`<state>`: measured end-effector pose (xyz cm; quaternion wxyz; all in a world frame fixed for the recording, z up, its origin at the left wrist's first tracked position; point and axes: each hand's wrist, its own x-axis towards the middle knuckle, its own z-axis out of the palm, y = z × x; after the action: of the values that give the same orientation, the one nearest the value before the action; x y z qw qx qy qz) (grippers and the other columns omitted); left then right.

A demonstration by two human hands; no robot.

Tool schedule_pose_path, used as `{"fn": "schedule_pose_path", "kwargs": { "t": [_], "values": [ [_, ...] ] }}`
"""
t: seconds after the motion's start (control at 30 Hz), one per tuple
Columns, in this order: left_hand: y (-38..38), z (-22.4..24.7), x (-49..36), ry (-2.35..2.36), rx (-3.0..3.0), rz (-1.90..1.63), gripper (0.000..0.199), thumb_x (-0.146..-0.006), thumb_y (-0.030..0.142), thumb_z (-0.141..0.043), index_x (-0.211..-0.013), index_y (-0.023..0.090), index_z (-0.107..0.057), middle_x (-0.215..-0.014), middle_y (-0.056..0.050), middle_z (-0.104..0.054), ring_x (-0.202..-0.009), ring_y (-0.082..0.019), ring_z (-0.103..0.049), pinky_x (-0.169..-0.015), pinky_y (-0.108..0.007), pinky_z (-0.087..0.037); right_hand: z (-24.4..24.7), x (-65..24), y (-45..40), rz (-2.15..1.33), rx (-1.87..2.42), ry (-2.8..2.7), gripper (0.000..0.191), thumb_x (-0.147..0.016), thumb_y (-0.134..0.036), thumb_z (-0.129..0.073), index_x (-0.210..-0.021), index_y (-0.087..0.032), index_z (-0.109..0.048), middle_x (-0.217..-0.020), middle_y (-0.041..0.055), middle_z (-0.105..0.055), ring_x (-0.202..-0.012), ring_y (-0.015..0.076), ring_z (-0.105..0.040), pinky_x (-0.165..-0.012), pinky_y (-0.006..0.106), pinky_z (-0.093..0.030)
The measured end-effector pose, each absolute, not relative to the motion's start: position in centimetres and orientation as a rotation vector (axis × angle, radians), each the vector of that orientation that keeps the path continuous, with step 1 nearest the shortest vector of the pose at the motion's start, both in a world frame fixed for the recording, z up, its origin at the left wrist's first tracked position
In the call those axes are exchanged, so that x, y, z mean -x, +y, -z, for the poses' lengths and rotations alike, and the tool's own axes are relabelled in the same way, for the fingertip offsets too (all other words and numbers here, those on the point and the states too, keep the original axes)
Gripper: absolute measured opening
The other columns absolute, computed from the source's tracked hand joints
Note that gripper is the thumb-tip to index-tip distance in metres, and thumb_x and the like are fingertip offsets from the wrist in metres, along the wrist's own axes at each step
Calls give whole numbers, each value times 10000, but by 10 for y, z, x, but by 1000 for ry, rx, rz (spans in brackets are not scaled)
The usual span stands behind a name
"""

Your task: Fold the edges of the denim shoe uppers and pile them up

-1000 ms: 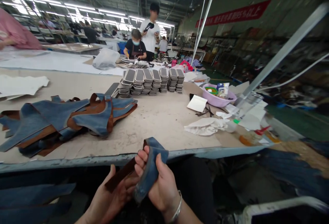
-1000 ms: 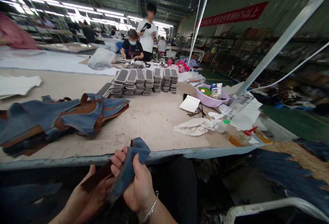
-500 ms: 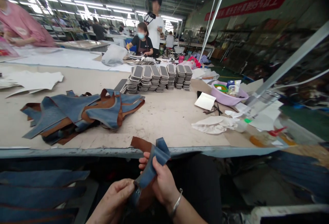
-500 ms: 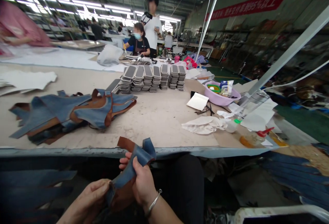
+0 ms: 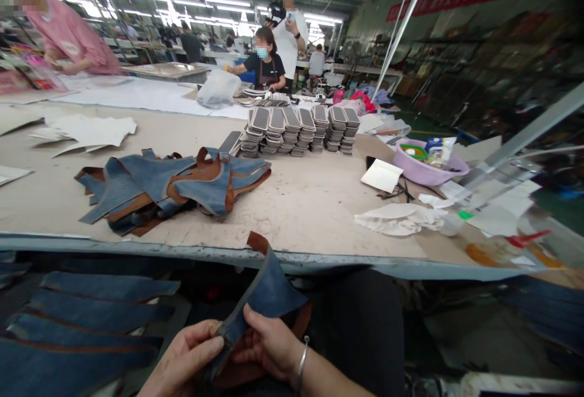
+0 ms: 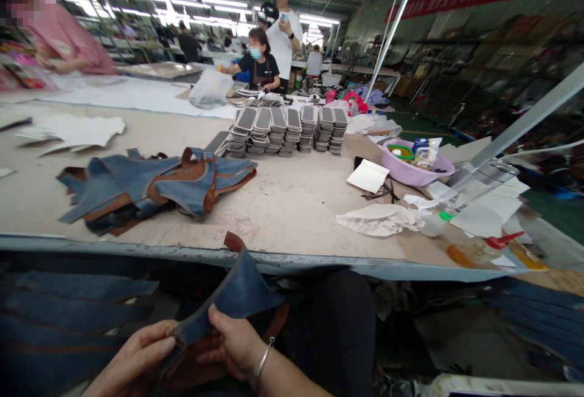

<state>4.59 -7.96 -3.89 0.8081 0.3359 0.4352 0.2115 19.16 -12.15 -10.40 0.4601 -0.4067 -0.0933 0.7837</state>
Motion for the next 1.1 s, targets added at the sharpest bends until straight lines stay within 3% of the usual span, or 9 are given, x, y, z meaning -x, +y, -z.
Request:
{"fn": "schedule_pose_path", "kwargs": {
  "t": [0.13,0.27,0.37,0.43,0.6,0.87,1.1],
  "values": [
    [-80,28,-34,981,-696,-529,234,-617,356,-760,-712,150,-700,-653,-23,-631,-634,-148,-559,-614,-222,-444,100,-193,-128,-2084,1001,-551,656,-759,-694,-472,-912,-106,-717,-733,84,-699,-562,85,-589,-548,170,-438],
    [-81,25,-27,1041,-781,-602,215,-604,346,-768,-710,166,-719,-679,-26,-648,-681,-180,-577,-654,-244,-471,80,-201,-130,-1988,983,-896,528,-746,-549,-619,-1127,-184,-644,-1012,72,-693,-841,152,-633,-756,255,-464],
    [-87,30,-27,1141,-937,-666,200,-613,364,-769,-689,184,-724,-670,-22,-661,-674,-186,-583,-645,-236,-477,62,-201,-129,-1789,1045,-994,589,-704,-444,-701,-1235,-233,-559,-1145,65,-644,-981,197,-607,-851,311,-452],
    [-91,35,-28,1196,-1030,-709,186,-616,367,-771,-706,209,-734,-678,-13,-670,-707,-195,-597,-681,-229,-481,54,-197,-127,-1665,1118,-1006,553,-682,-388,-728,-1191,-221,-591,-1075,67,-666,-909,194,-624,-796,301,-471],
    [-94,45,-25,1205,-1128,-626,213,-624,390,-765,-771,238,-744,-726,-11,-696,-768,-219,-618,-704,-223,-485,48,-191,-124,-1276,1379,-1097,260,-721,-377,-692,-862,-161,-723,-749,57,-704,-655,157,-623,-595,240,-459],
    [-96,46,-41,1260,-1119,-662,228,-594,404,-777,-652,192,-714,-661,-11,-672,-684,-185,-581,-628,-212,-460,45,-196,-122,-991,1494,-1286,170,-767,-192,-579,-714,-174,-740,-652,26,-696,-609,130,-619,-573,205,-442],
    [-97,63,-51,1161,-863,-586,320,-582,421,-783,-762,166,-712,-678,-23,-677,-651,-159,-566,-589,-216,-430,54,-199,-121,-920,1579,-1202,99,-721,-201,-591,-697,-175,-684,-631,7,-650,-558,109,-568,-529,195,-428]
  ]
}}
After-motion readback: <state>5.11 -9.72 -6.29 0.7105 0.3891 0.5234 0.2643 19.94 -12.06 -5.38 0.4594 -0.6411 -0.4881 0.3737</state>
